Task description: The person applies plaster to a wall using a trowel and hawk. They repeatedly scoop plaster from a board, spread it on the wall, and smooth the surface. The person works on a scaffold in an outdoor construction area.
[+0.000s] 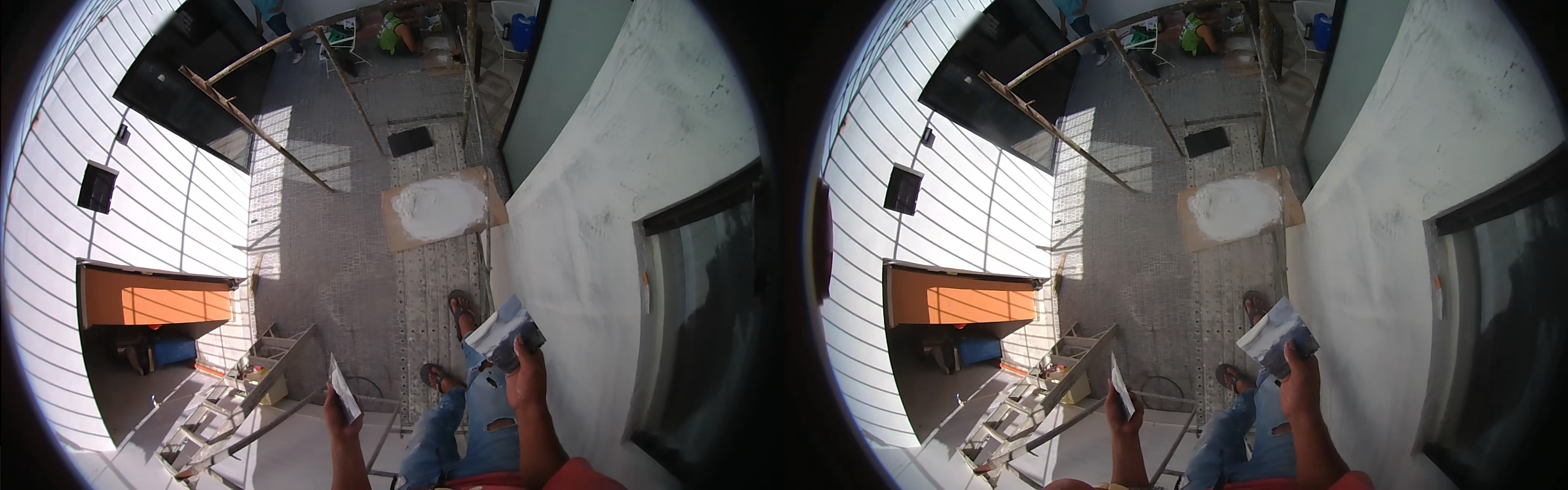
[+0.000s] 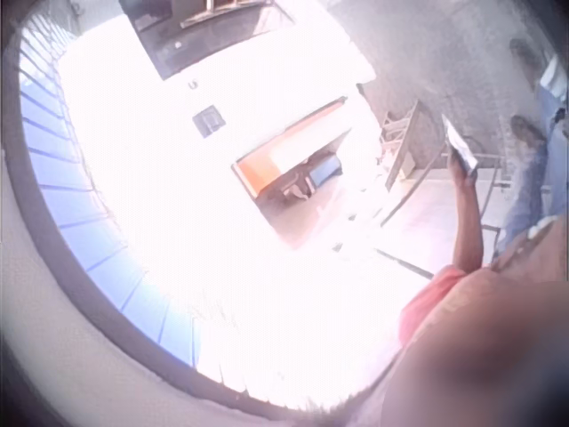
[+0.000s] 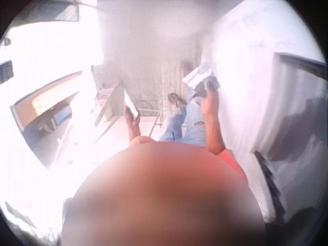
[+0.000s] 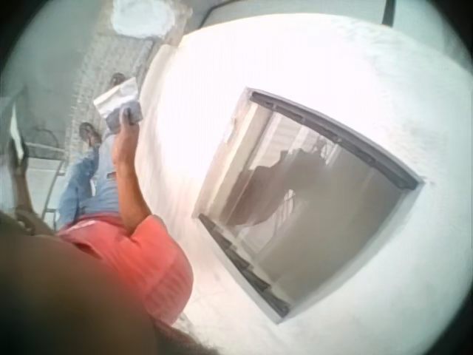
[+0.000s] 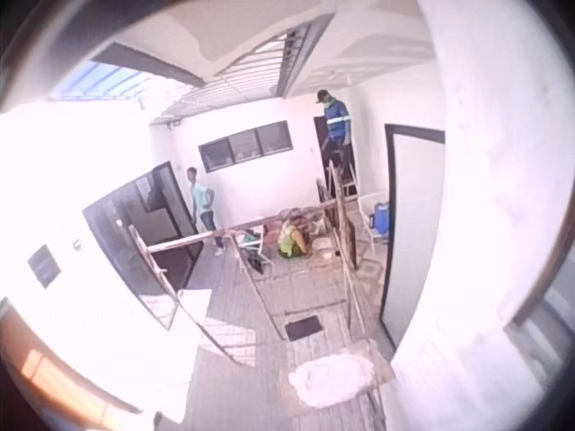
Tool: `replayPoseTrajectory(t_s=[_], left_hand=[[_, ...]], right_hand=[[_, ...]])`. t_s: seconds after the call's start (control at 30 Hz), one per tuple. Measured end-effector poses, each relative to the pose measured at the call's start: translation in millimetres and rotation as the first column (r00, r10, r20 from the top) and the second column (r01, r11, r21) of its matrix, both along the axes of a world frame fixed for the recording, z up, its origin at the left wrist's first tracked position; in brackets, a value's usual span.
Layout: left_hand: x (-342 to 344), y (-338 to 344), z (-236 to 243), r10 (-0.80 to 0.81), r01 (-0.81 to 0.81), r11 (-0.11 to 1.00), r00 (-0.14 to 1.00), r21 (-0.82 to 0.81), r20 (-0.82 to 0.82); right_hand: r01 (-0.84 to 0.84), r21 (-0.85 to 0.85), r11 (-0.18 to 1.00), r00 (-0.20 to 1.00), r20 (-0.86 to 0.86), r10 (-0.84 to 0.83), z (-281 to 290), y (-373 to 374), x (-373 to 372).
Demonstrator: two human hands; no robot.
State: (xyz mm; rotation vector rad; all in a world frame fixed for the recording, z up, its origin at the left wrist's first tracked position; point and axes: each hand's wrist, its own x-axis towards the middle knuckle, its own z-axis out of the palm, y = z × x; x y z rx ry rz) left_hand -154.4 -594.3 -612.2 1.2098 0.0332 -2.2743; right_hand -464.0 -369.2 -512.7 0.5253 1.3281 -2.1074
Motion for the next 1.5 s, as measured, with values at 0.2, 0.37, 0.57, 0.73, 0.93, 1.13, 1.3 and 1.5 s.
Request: replayPoseTrajectory(t_s=[0.2,0.37,0.57,0.73,0.93,1.13,1.3,1.5], left_hand=[[-149,-20,28,-0.291,0.290,0.957,0.951,-0.021,-0.108],[-265,-59,86,-0.487,0.470,0.870,0.866,-0.149,-0.112],[-320,-79,156,-0.553,0.524,0.827,0.822,-0.203,-0.132],[-352,-81,176,-0.478,0.445,0.869,0.868,-0.218,-0.135],[-383,-99,174,-0.502,0.464,0.850,0.857,-0.250,-0.117],[-398,-111,159,-0.548,0.512,0.830,0.823,-0.223,-0.150],[-388,-136,171,-0.314,0.309,0.945,0.948,-0.107,-0.041],[-341,-143,127,-0.247,0.264,0.960,0.956,-0.092,0.159]], right_hand=[[-0.309,0.493,0.814,0.767,-0.377,0.519,15,-20,-63],[-0.292,0.608,0.739,-0.354,-0.786,0.507,40,-89,-138],[-0.296,0.693,0.657,-0.637,-0.656,0.404,72,-126,-168],[-0.099,0.841,0.532,-0.516,-0.500,0.696,63,-124,-210],[-0.101,0.799,0.592,-0.203,-0.599,0.774,60,-134,-249],[-0.146,0.660,0.737,-0.309,-0.738,0.599,50,-183,-253],[-0.202,0.804,0.559,-0.332,-0.593,0.733,18,-173,-263],[-0.709,0.129,0.693,0.686,-0.101,0.720,-66,-114,-201]])
